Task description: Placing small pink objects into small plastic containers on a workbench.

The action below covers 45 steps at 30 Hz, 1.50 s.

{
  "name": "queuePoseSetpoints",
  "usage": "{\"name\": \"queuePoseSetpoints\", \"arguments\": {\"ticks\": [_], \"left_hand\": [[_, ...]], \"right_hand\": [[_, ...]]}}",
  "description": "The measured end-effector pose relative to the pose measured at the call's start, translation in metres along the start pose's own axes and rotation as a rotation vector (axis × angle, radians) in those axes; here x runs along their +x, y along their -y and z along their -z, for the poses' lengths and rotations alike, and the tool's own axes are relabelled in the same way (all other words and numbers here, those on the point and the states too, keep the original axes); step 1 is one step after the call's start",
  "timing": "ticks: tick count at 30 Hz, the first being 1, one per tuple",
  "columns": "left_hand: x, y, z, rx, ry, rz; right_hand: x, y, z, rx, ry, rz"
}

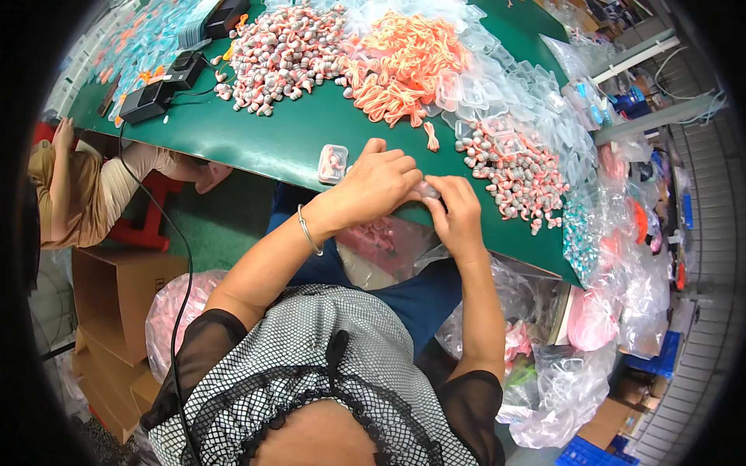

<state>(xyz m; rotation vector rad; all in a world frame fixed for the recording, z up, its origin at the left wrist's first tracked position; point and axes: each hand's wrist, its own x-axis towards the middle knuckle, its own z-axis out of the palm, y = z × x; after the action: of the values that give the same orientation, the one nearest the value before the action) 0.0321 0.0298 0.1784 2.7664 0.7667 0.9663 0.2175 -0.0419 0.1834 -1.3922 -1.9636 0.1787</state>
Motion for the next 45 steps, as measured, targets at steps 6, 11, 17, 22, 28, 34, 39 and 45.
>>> {"name": "queuePoseSetpoints", "arguments": {"ticks": [6, 11, 17, 22, 28, 34, 39, 45], "left_hand": [[-0.006, 0.008, 0.003, -0.053, 0.016, -0.04], [-0.02, 0.005, 0.012, 0.102, -0.046, 0.025], [-0.027, 0.002, 0.013, 0.06, -0.081, 0.009], [-0.024, 0.001, 0.008, 0.059, -0.071, 0.028], [-0.028, 0.009, 0.014, 0.054, -0.053, 0.059], [-0.033, 0.025, 0.029, 0.051, -0.003, 0.072], [-0.027, 0.033, 0.048, 0.007, 0.064, 0.038], [-0.004, 0.095, 0.045, -0.083, -0.142, 0.558]], "right_hand": [[0.014, 0.005, 0.006, 0.071, 0.086, -0.042], [0.048, -0.028, 0.023, -0.18, 0.007, 0.026], [0.085, -0.045, 0.007, -0.624, -0.2, 0.026], [0.108, -0.06, -0.018, -0.664, -0.225, 0.105], [0.101, -0.057, -0.002, -0.222, -0.257, -0.042], [0.07, -0.027, 0.032, 0.163, -0.068, -0.104], [0.019, -0.013, 0.035, -0.044, 0.142, 0.126], [0.011, -0.012, 0.029, -0.102, 0.164, 0.187]]}}
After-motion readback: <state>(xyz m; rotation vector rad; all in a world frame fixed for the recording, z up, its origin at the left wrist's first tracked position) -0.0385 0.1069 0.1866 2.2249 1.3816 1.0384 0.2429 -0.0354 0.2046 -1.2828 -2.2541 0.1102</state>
